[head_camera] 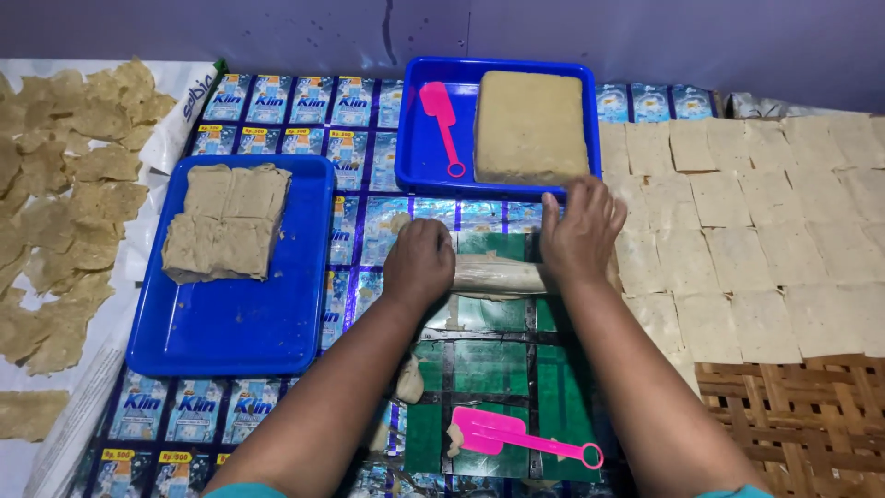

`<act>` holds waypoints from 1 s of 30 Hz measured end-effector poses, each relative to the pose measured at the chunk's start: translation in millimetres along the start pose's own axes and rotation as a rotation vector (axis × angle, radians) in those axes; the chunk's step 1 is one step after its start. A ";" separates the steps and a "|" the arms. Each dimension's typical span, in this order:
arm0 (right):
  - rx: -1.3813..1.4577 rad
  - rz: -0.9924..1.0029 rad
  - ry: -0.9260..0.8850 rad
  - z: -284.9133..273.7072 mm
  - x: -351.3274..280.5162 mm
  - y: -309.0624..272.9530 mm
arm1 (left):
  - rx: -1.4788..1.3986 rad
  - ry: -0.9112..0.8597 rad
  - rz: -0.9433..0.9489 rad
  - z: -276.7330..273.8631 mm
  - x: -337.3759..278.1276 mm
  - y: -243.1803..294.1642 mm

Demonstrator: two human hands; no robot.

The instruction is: Rolling and cutting dough to create thin sheets for crackers.

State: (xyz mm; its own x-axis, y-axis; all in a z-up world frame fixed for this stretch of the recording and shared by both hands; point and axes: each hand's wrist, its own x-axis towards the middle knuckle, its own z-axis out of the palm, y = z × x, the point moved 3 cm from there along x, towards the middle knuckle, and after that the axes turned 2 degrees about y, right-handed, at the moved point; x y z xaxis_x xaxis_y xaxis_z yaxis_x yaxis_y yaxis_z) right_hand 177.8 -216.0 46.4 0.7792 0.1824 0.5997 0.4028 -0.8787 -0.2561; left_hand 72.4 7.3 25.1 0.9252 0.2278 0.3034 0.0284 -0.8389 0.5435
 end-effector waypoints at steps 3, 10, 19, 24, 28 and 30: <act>0.048 -0.006 -0.119 -3.9 -5.6 -21.9 | 0.042 0.048 0.068 -1.7 23.9 0.2; -0.015 -0.049 -0.410 7.8 -12.1 -19.8 | 0.223 -0.097 0.048 10.7 10.6 -4.9; -0.098 0.011 -0.727 -3.3 -38.8 -22.4 | 0.261 -0.296 -0.030 -5.8 -19.3 10.5; -0.104 -0.005 -0.784 -15.4 -59.3 -24.9 | 0.315 -0.161 0.058 -2.1 -41.8 7.4; -0.128 -0.010 -0.782 -28.7 -77.5 -30.0 | 0.322 -0.096 0.109 -6.9 -60.4 9.2; -0.101 -0.069 -0.661 -36.5 -86.9 -33.3 | 0.333 -0.075 0.152 -12.0 -69.8 12.0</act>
State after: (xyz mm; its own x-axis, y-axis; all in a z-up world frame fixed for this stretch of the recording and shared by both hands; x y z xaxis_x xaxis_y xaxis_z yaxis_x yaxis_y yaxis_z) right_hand 79.1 -218.7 30.5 0.8964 0.4431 0.0134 0.4404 -0.8865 -0.1421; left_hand 3.6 -12.7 19.8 0.9531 0.0614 0.2962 -0.0017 -0.9781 0.2081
